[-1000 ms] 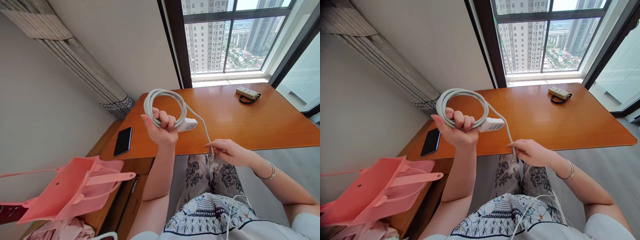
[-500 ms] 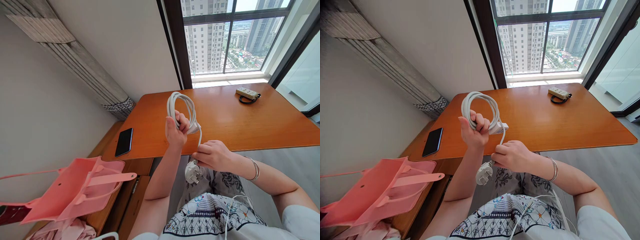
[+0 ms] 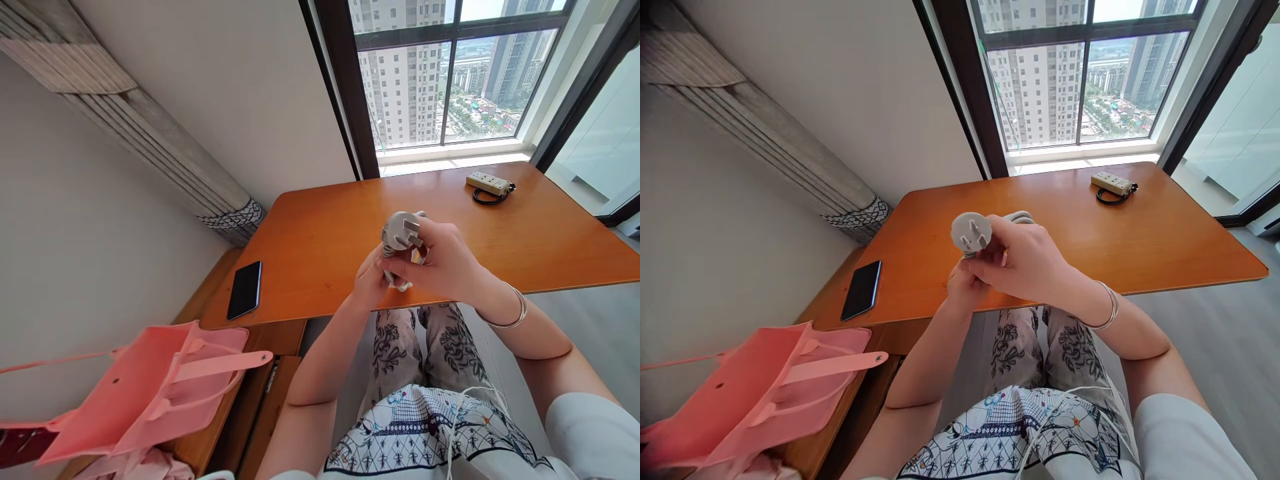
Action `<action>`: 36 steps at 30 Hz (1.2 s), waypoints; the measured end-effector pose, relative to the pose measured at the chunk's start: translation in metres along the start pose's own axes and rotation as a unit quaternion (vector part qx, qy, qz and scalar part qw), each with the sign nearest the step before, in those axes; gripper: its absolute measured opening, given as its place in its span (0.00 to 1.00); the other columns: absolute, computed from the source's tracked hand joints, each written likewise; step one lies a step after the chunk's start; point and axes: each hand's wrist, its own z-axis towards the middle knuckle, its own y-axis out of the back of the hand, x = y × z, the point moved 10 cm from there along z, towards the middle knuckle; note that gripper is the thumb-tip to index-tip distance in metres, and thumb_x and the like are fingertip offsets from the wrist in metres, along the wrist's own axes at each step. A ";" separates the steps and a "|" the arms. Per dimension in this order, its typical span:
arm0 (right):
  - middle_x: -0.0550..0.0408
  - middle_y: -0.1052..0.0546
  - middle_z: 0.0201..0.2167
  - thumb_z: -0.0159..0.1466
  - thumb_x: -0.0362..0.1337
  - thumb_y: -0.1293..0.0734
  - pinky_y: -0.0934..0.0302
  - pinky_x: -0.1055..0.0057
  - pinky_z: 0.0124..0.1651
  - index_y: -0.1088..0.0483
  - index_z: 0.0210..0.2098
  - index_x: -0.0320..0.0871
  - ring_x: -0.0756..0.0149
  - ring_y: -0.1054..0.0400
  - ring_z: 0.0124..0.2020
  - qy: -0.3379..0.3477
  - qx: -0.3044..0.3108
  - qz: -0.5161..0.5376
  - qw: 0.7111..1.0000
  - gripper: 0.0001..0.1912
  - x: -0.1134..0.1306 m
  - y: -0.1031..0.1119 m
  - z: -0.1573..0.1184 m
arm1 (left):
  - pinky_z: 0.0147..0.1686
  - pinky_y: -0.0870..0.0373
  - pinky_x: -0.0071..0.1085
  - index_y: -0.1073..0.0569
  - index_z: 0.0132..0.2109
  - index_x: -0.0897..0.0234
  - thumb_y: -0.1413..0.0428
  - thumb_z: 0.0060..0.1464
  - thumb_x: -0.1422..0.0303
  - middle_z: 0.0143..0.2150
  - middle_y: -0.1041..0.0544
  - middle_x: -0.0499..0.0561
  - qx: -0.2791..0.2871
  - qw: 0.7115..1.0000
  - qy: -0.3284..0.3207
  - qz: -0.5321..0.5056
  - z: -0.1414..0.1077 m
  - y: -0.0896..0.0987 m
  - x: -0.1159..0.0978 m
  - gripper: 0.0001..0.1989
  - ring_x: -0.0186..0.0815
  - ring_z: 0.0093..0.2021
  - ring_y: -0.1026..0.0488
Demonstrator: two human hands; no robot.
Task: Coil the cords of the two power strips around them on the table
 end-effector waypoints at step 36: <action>0.51 0.28 0.48 0.72 0.46 0.39 0.32 0.76 0.27 0.34 0.49 0.46 0.75 0.33 0.28 -0.015 -0.089 0.131 0.987 0.12 -0.056 0.022 -0.008 | 0.15 0.58 0.26 0.40 0.26 0.61 0.42 0.50 0.39 0.10 0.53 0.37 0.171 0.981 0.088 0.025 -0.004 -0.032 0.000 0.30 0.24 0.12 0.57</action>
